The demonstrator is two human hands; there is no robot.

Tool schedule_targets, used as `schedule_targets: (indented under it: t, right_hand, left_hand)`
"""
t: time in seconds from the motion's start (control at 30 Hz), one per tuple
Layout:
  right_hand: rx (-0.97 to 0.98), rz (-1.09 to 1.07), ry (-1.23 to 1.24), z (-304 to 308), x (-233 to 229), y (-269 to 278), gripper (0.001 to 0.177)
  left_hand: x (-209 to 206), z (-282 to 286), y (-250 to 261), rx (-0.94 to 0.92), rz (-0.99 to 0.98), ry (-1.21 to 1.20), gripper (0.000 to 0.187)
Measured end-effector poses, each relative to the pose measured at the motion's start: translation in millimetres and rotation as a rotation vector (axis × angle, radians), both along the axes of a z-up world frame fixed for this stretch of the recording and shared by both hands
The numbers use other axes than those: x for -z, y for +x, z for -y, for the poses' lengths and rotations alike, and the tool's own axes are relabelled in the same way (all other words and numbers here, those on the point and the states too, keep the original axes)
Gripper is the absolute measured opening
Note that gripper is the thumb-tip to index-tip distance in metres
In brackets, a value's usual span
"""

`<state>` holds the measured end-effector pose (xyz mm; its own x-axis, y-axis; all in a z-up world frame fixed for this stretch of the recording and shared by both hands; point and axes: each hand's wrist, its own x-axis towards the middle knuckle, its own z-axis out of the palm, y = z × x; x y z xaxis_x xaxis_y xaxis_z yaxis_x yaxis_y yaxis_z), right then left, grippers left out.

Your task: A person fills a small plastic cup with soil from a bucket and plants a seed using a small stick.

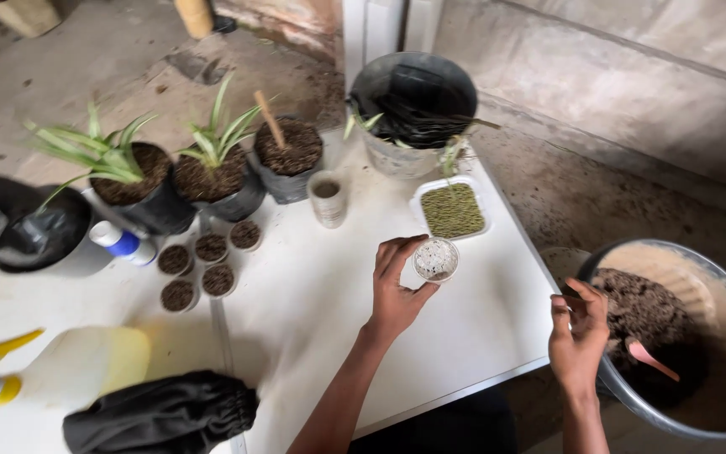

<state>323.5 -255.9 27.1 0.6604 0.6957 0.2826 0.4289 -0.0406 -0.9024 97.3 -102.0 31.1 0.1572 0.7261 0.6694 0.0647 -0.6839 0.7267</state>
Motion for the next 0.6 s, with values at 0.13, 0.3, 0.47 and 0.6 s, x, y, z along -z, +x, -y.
schedule_targets:
  t: [0.13, 0.3, 0.47, 0.6]
  right_hand:
    - [0.182, 0.150, 0.043, 19, 17, 34, 0.028]
    - [0.396, 0.279, -0.020, 57, 30, 76, 0.020]
    - [0.552, 0.498, -0.377, 97, 36, 140, 0.022]
    - [0.431, 0.311, -0.943, 104, 46, 189, 0.039]
  left_hand:
    - [13, 2, 35, 0.136, -0.010, -0.060, 0.062]
    - [28, 15, 91, 0.278, -0.048, -0.124, 0.065]
    - [28, 28, 153, 0.411, -0.120, -0.139, 0.065]
    - [39, 42, 211, 0.512, -0.124, -0.131, 0.065]
